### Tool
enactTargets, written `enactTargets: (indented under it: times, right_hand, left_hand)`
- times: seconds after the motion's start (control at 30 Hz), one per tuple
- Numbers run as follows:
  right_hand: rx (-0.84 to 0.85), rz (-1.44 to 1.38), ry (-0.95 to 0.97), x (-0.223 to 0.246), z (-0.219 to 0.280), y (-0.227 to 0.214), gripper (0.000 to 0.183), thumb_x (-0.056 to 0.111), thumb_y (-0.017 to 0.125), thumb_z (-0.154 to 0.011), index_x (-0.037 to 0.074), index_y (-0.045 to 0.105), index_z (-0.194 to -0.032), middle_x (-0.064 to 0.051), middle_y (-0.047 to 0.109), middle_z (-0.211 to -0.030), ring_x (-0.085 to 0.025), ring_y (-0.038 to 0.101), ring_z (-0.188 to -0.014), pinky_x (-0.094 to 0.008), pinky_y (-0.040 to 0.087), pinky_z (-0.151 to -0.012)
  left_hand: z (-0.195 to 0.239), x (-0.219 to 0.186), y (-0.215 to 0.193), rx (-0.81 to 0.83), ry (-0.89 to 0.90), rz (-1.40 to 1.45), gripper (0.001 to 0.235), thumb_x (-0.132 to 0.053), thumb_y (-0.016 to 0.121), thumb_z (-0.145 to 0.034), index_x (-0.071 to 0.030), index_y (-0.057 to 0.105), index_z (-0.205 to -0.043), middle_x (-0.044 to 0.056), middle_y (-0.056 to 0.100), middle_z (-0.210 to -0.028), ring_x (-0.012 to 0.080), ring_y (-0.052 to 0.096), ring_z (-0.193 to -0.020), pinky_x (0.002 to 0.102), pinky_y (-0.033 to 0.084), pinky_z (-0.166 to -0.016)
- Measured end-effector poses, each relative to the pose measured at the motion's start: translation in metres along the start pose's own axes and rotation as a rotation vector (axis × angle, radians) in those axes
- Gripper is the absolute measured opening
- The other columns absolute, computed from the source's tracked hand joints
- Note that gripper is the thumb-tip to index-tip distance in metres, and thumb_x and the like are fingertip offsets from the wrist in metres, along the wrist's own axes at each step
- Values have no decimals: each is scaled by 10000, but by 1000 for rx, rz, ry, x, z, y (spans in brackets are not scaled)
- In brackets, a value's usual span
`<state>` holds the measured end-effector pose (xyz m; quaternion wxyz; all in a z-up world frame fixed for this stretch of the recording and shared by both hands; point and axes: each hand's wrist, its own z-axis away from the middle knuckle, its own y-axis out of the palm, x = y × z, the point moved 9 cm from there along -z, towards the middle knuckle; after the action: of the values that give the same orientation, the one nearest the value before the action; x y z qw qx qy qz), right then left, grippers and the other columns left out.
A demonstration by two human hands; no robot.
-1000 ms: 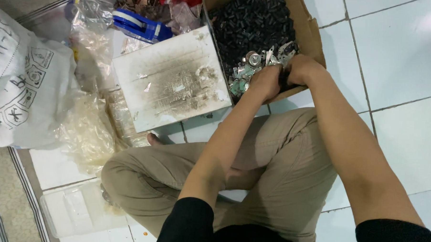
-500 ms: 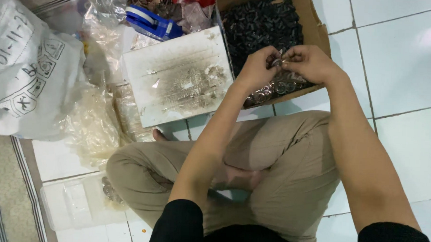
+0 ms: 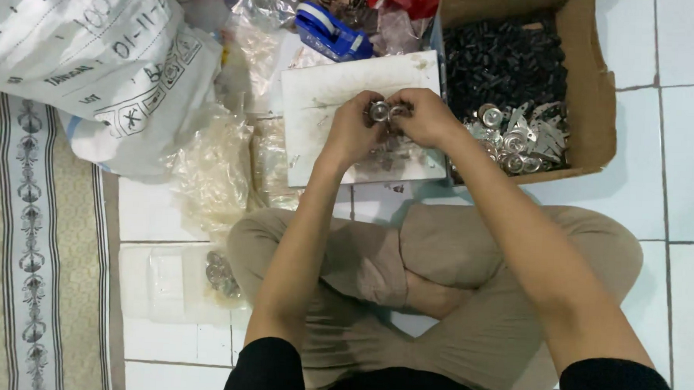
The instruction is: Sort and pack small metal hardware components from a box into plastic bags
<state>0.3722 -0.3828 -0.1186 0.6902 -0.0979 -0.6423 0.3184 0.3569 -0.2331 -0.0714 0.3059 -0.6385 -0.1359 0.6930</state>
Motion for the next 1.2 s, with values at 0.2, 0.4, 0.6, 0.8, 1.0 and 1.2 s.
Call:
enactTargets:
  times: [0.2,0.4,0.6,0.8,1.0,1.2]
  right_hand:
    - [-33,159,-114,32,8,-8,459,35,777,-824,140,746,-1270,-136,745,-1025,-360,735,-972,-431,591,-851]
    - [36,287,26,62,42,-91,397,45,625,-983,-2,653,-1377,-222,642,-1274,-366,641,-1028,-503,509,-897]
    - [-106,542,133,-67,66,-197,414,116,669,-879,95,760,-1282,-152,768,-1096,-364,685,-1072,-489,529,-946]
    - [57,394,390,-160,85,-181,413,209,825,-757,140,796,-1164,-105,793,-1011,-236,739,-962,-376,546,-920]
    - [-19,550,339,-213,61,-155,337,197,750,-758,166,810,-1088,-142,794,-979,-399,742,-977,-511,624,-825]
    - [-66,463,415,-244,51,-149,385,194,744,-744,222,799,-1124,-120,783,-1040,-412,723,-1038,-537,607,-869]
  left_hand:
    - [33,-21,-37,-32,-98,-277,757,-30,769,-820,-29,479,-1519,332,486,-1470,559,482,-1352,578,486,-1100]
    - [15,14,-28,-165,42,-258,594,-8,663,-871,-2,532,-1450,225,714,-1098,429,629,-1051,508,532,-932]
    - [18,1,-34,-403,92,-531,433,-107,661,-726,-105,747,-1150,213,567,-1230,436,518,-1059,539,487,-878]
    - [28,-134,64,-284,509,-232,298,26,651,-858,63,661,-1153,218,634,-1038,399,578,-972,504,506,-835]
    - [-56,-107,230,-17,452,-593,246,-133,795,-771,-62,728,-997,142,654,-994,304,672,-964,382,630,-696]
    - [-88,-99,253,-73,544,-714,155,-79,736,-792,-118,749,-941,135,605,-992,296,624,-969,394,589,-662]
